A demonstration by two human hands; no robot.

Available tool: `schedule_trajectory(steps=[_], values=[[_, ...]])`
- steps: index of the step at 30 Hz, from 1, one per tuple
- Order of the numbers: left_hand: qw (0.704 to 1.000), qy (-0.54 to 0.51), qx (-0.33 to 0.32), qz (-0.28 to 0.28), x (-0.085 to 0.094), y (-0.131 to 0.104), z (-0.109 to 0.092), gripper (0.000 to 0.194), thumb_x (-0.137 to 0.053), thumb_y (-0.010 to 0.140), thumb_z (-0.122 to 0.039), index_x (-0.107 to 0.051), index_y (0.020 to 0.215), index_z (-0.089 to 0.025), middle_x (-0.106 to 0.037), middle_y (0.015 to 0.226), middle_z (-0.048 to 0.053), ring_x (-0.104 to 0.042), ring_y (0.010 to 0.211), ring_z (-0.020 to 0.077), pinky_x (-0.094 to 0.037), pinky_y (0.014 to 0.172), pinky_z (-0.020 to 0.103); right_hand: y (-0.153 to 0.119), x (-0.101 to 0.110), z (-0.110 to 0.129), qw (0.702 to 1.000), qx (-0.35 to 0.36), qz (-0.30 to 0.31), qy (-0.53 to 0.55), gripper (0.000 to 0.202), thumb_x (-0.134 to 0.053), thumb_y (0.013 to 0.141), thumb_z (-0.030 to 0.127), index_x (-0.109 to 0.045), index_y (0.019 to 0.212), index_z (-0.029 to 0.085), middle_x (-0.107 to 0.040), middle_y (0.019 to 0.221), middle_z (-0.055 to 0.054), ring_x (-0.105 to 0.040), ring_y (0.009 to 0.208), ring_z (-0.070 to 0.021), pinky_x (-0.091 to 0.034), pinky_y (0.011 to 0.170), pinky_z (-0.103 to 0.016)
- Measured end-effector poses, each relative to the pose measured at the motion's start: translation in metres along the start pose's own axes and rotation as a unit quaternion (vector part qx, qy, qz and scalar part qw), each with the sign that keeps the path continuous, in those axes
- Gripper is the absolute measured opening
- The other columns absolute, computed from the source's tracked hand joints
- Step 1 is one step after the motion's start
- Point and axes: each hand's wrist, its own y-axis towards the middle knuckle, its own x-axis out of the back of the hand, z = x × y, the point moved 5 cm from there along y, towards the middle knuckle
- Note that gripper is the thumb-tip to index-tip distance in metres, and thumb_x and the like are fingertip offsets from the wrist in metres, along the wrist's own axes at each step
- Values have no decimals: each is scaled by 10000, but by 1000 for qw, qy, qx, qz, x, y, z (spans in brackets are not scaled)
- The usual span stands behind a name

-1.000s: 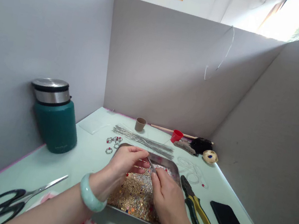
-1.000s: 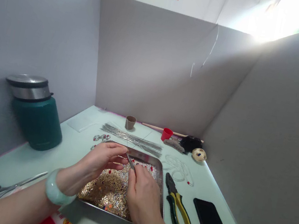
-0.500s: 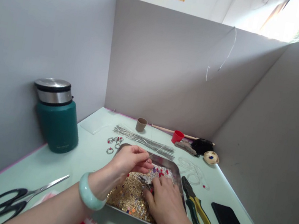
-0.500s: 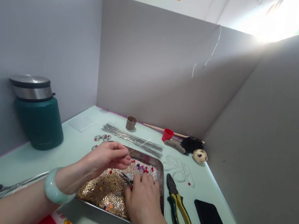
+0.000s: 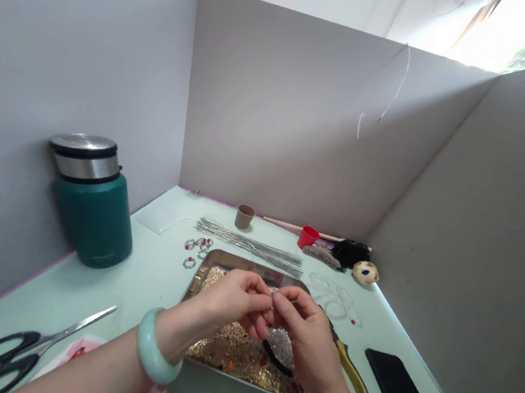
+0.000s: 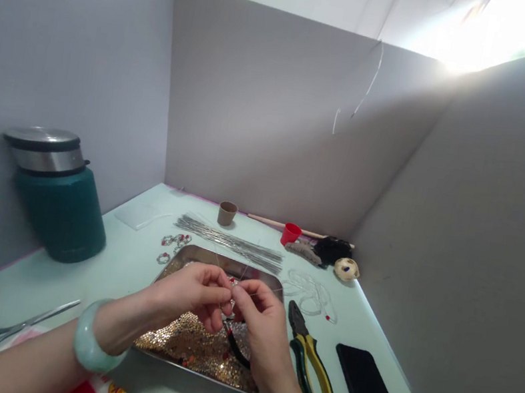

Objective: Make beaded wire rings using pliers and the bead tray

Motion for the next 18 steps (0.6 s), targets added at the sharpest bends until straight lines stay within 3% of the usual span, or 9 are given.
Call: schedule_trajectory(steps=[8,18], values=[[997,-68,25,36,-3,1,3,126,-537,820,-239,-561,808,-116,-671,776,86,-667,588,152,-523,554,282,1,7,-5,998,9,-49,40,209,-659,798,369,-572,774,181,-534,628,31,-456,583,-112,-361,561,-240],[999,26,0,27,-4,0,4,45,-565,755,-176,-564,774,-136,-650,692,33,-637,523,119,-502,516,243,-5,0,7,998,38,-56,-3,217,-670,774,373,-581,751,177,-515,605,40,-440,570,-109,-370,555,-225]])
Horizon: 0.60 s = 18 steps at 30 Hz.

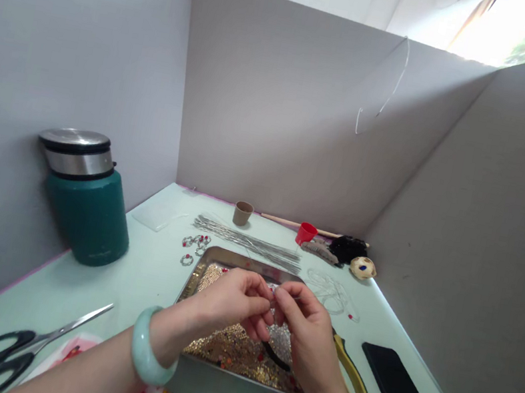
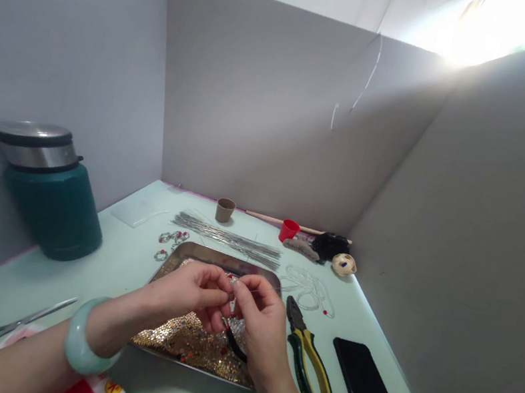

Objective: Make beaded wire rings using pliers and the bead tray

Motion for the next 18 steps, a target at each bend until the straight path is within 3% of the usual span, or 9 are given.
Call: schedule_trajectory(steps=[6,9,12,18], values=[[997,71,-4,-7,-1,0,-2,47,-552,740,-163,-594,737,-142,-615,602,5,-606,496,117,-503,539,266,-1,-2,2,1000,6,-5,-4,214,-704,734,365,-597,746,180,-535,608,38,-468,558,-115,-387,557,-232],[997,77,-15,1,-1,-2,-4,105,-569,761,-226,-625,763,-138,-651,671,36,-621,537,127,-500,541,264,0,-1,0,1000,3,-4,4,210,-703,743,361,-601,756,179,-554,633,32,-475,574,-111,-386,562,-224],[998,52,-18,-12,1,-4,-7,170,-573,781,-290,-635,754,-133,-671,779,60,-623,553,116,-493,523,247,0,-1,-3,1000,1,1,4,216,-637,807,393,-603,784,182,-542,612,35,-453,568,-107,-368,548,-217],[999,-12,9,-36,4,-6,-9,195,-648,739,-308,-636,715,-115,-636,711,44,-606,541,115,-494,494,242,-1,1,2,996,46,-18,-75,225,-597,836,403,-580,758,192,-484,589,51,-435,565,-111,-363,561,-225]])
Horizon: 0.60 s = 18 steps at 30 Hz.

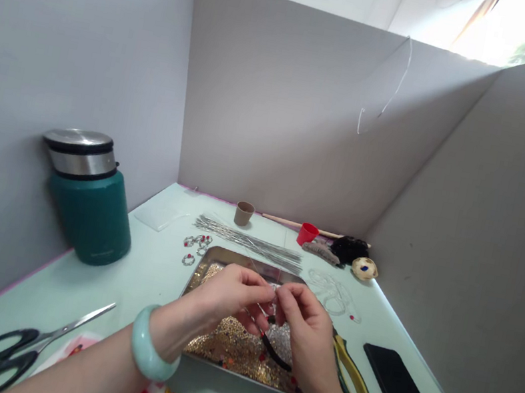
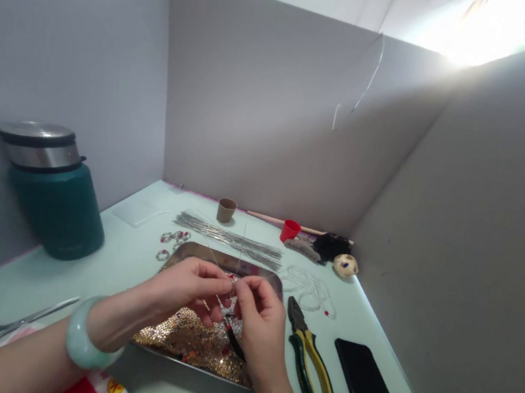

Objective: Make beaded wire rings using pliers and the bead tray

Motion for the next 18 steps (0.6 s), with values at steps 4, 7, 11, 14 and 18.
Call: schedule_trajectory(steps=[4,7,11,14,18], values=[[1000,6,-7,6,2,2,2,189,-678,720,-301,-641,715,-115,-642,700,49,-617,542,126,-491,482,244,-1,0,4,999,30,11,-39,230,-571,852,389,-571,736,190,-493,604,40,-457,585,-125,-368,575,-237],[1000,5,-10,-2,3,3,3,193,-676,730,-301,-644,716,-111,-653,691,60,-614,518,120,-488,486,243,-2,0,5,998,49,18,-44,228,-548,873,370,-560,726,195,-470,595,42,-442,579,-125,-356,575,-241],[999,-31,-22,-22,3,3,3,187,-680,737,-283,-648,714,-101,-653,678,69,-611,518,114,-491,511,241,-3,0,7,994,95,-5,-46,227,-522,897,326,-545,707,203,-466,634,34,-431,601,-127,-350,595,-244],[998,-51,-22,-37,3,2,4,211,-687,739,-303,-656,728,-95,-653,665,73,-605,522,112,-498,531,243,-3,0,8,992,114,-17,-47,214,-527,893,307,-553,708,202,-487,666,25,-433,614,-128,-352,601,-245],[998,-43,-16,-36,4,2,2,237,-678,744,-330,-664,736,-94,-657,704,75,-606,531,108,-495,521,234,-1,1,3,996,79,-12,-41,196,-543,882,330,-576,736,204,-488,636,35,-430,595,-123,-352,582,-236]])
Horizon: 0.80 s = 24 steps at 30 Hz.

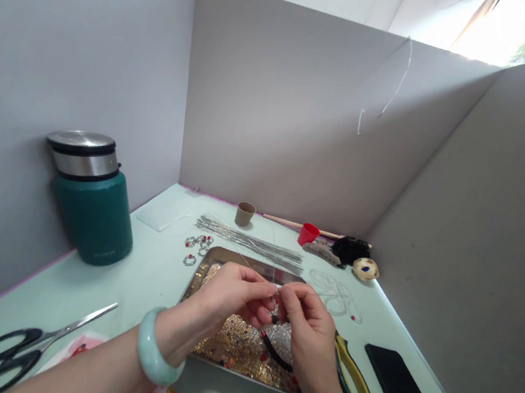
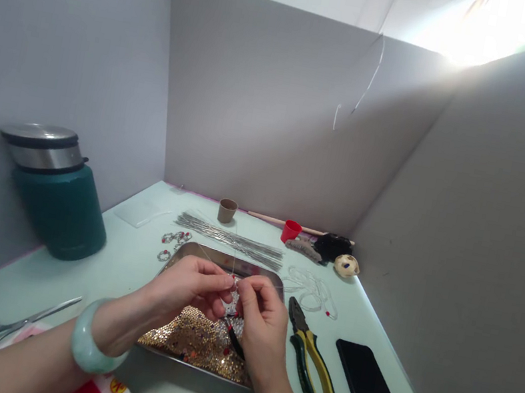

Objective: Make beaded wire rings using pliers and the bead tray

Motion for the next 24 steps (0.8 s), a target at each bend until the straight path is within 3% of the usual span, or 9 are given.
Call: schedule_trajectory(steps=[6,20,24], values=[[999,16,37,27,-2,0,-2,269,-629,777,-370,-636,727,-106,-651,714,57,-595,466,99,-466,447,226,1,2,-4,1000,-27,6,8,191,-557,869,359,-590,765,202,-487,610,40,-439,587,-125,-359,576,-237],[998,9,43,52,0,2,3,158,-679,726,-263,-645,729,-109,-682,736,66,-630,524,113,-503,493,231,1,-1,-6,997,-66,30,36,213,-580,851,389,-592,767,195,-511,605,40,-434,572,-115,-360,557,-227],[999,6,27,30,2,3,4,136,-683,722,-236,-637,712,-108,-669,684,61,-623,512,111,-496,485,222,2,0,-5,998,-49,23,18,223,-592,842,376,-602,724,187,-490,592,39,-433,574,-116,-360,566,-233]])
